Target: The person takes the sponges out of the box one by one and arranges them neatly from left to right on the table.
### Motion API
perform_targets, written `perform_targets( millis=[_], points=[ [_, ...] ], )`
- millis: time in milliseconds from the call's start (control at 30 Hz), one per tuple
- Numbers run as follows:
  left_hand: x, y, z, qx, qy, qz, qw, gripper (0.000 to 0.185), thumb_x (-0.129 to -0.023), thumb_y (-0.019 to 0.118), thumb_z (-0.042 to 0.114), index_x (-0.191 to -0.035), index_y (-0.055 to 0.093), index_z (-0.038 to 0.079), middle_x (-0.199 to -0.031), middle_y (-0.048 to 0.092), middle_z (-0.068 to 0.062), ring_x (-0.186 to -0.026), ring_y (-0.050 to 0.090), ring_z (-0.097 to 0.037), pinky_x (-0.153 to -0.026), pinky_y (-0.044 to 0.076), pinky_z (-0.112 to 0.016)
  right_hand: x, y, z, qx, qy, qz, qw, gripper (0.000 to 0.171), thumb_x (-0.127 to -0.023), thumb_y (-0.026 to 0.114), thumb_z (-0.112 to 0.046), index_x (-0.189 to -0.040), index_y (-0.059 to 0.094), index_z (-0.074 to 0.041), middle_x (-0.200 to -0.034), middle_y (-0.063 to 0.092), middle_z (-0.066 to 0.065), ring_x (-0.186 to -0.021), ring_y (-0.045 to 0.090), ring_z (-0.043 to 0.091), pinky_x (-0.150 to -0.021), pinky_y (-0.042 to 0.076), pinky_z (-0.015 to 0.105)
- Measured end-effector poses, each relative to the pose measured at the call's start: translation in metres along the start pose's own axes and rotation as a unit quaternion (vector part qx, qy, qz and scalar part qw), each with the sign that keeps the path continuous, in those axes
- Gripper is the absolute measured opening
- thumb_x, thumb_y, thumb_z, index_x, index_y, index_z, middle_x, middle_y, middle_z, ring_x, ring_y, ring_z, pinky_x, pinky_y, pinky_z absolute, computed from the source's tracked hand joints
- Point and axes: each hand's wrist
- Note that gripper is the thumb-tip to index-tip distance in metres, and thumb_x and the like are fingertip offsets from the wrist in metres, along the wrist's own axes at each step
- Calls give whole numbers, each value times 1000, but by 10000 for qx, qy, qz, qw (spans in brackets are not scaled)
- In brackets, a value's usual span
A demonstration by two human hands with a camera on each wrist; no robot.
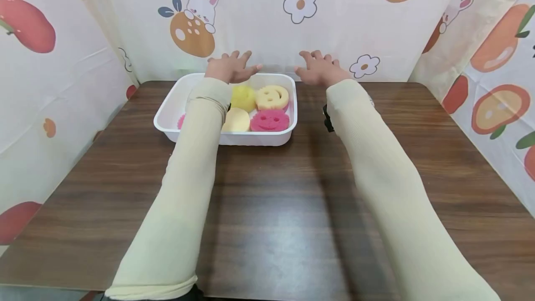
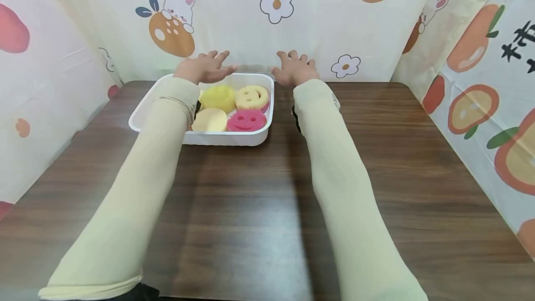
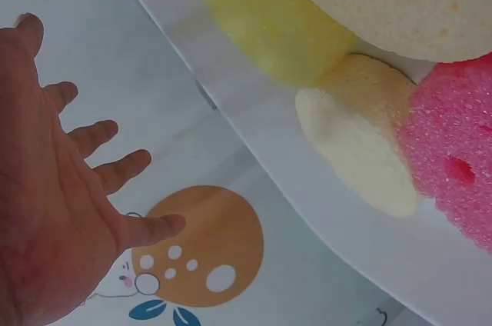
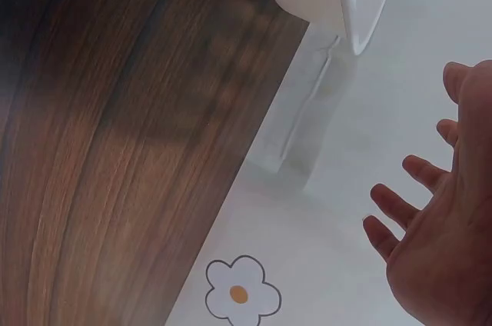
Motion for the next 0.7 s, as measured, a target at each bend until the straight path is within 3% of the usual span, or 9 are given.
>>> perform_targets(
  millis=[267, 700],
  points=[
    [5, 9, -16, 14, -154, 139, 9998, 77, -98, 13, 67, -160, -5, 25, -168, 1, -16, -152, 8, -49, -116, 12, -73, -6, 10, -6, -15, -219, 233, 9995, 68, -102, 23, -54, -161, 6, -25, -168, 7, 14, -152, 11, 42, -123, 5, 62],
    [16, 20, -52, 139, -427, -9, 9990, 80, -98, 12, 67, -160, -6, 21, -167, -3, -21, -151, 7, -51, -118, 15, -69, -9, 18, -19, 75, -428, 270, 9987, 65, -103, 26, -49, -161, 13, -21, -166, 17, 14, -151, 19, 40, -124, 11, 59]
  ],
)
Point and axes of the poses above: each hand's wrist, its own x-axis away from the middle knuckle, its own y-axis out of the palm, z = x × y
